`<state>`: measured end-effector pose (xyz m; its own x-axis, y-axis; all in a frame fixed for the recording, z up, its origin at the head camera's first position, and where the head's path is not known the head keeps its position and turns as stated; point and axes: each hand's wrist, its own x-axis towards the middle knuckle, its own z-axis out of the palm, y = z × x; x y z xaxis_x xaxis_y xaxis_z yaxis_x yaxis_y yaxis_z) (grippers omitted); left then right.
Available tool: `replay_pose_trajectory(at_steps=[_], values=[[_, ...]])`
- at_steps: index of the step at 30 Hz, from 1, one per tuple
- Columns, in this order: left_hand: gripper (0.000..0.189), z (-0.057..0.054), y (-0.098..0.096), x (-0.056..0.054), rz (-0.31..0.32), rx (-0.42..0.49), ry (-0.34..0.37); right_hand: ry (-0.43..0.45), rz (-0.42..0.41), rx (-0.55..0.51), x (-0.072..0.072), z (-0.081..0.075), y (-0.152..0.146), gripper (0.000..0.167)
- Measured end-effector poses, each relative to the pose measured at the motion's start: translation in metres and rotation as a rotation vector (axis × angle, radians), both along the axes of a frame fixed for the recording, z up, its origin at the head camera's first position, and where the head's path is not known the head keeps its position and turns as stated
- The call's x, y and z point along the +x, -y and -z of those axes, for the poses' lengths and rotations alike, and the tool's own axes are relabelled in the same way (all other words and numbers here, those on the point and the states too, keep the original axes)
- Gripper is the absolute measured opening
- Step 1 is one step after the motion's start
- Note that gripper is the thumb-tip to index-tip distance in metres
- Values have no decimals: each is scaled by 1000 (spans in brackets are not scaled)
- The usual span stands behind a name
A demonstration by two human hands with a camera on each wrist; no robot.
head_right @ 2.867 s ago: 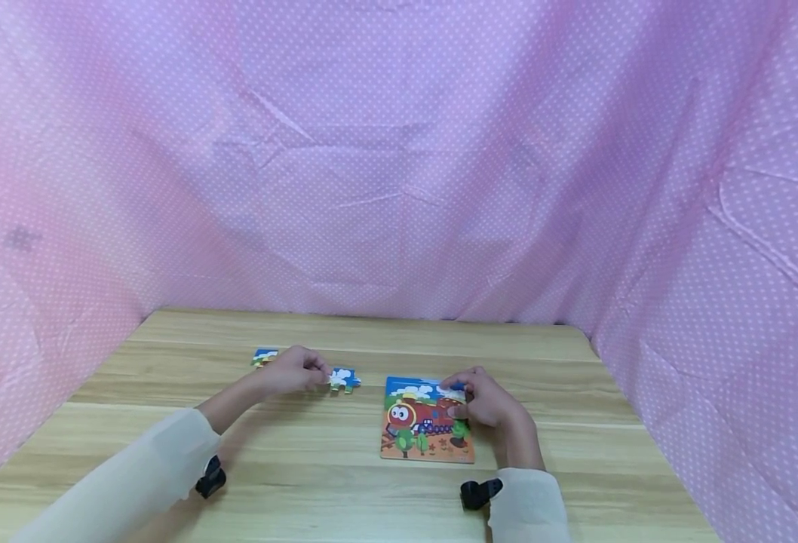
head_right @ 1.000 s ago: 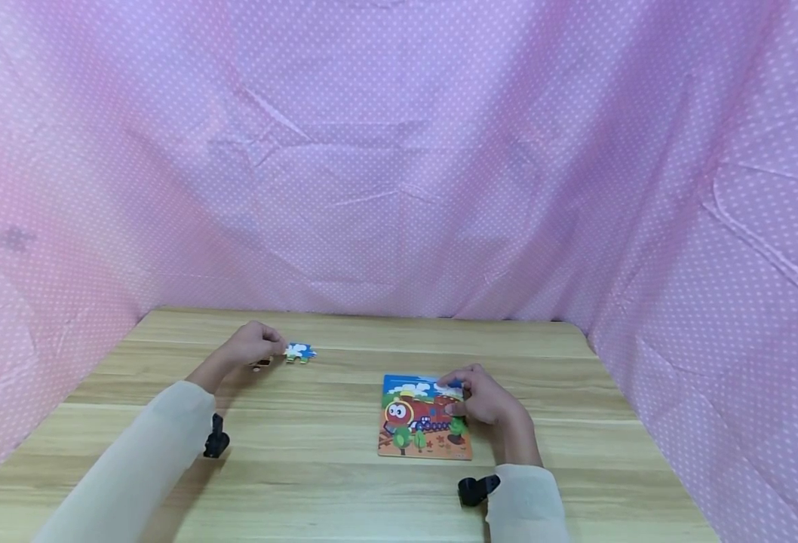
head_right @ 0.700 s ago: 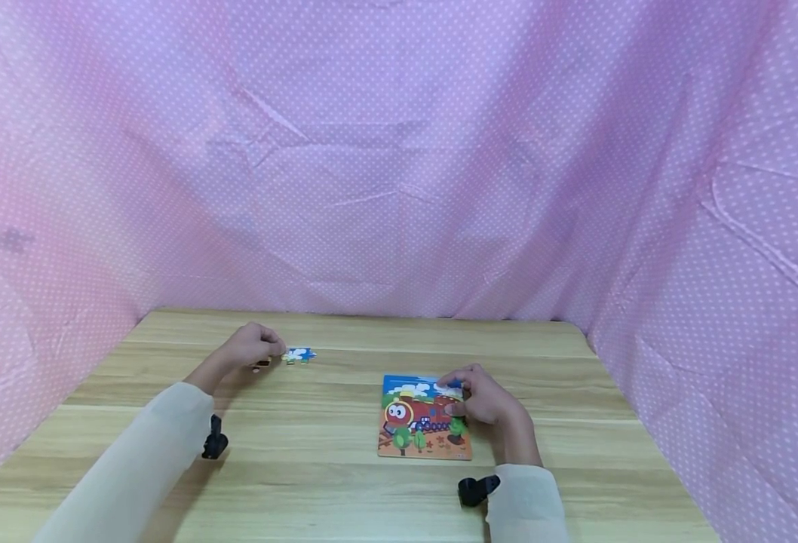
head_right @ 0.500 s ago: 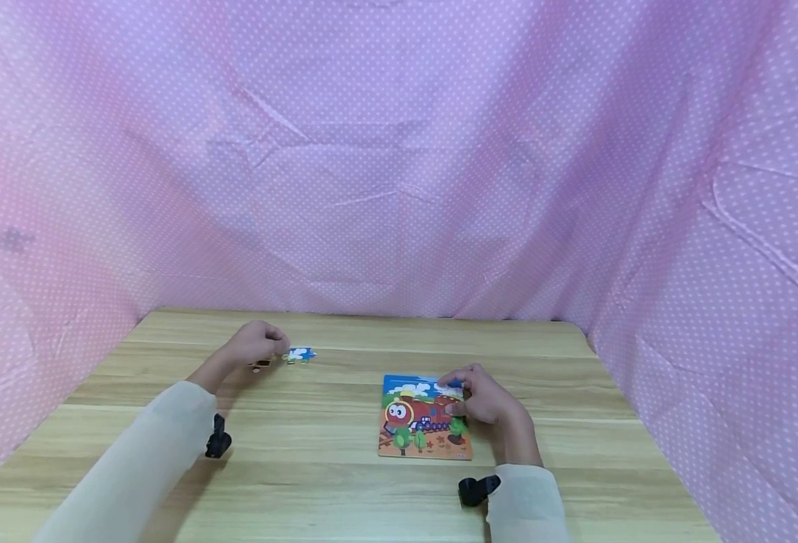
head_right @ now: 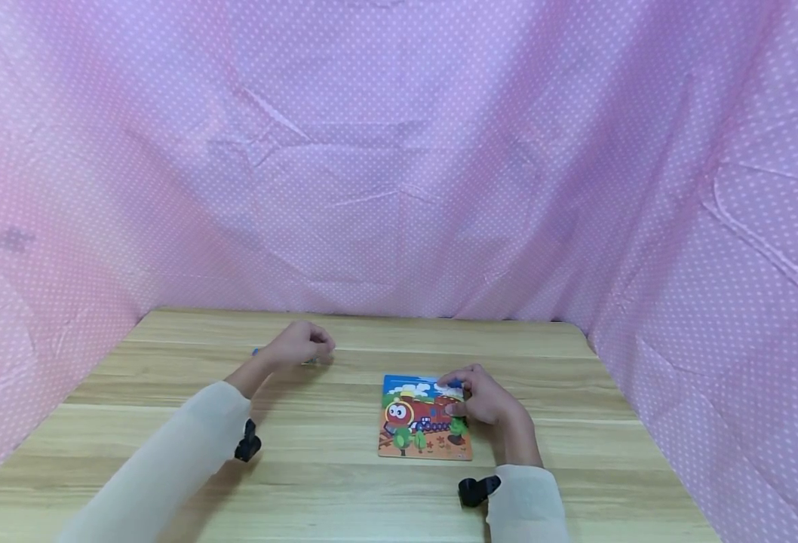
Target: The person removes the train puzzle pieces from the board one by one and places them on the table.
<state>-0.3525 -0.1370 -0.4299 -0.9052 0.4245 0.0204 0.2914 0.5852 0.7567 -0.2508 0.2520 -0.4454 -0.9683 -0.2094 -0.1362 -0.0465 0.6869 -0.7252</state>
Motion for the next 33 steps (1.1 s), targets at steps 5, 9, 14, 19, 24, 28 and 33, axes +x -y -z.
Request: replay_pose_trajectory(at_steps=[5, 9, 14, 19, 24, 28, 33], values=[[12, 4, -30, 5, 65, 27, 0, 4, 6, 0, 0, 1, 0, 37], [11, 7, -51, 10, 106, 19, -10, 9, 10, -2, 0, 2, 0, 38], [10, 6, -74, 18, 159, 26, 7, 15, 18, -1, 0, 1, 0, 41], [6, 7, -97, 23, 208, 2, -18, 10, 19, 3, 0, 1, 0, 44], [7, 9, -118, 29, 216, -4, -13, 6, 11, 6, -1, 1, -1, 44], [7, 9, -131, 33, 223, -14, -19, 0, 5, 4, -1, 1, -1, 44], [7, 11, -145, 37, 247, 14, -14, 1, -7, -4, -2, 0, -1, 45]])
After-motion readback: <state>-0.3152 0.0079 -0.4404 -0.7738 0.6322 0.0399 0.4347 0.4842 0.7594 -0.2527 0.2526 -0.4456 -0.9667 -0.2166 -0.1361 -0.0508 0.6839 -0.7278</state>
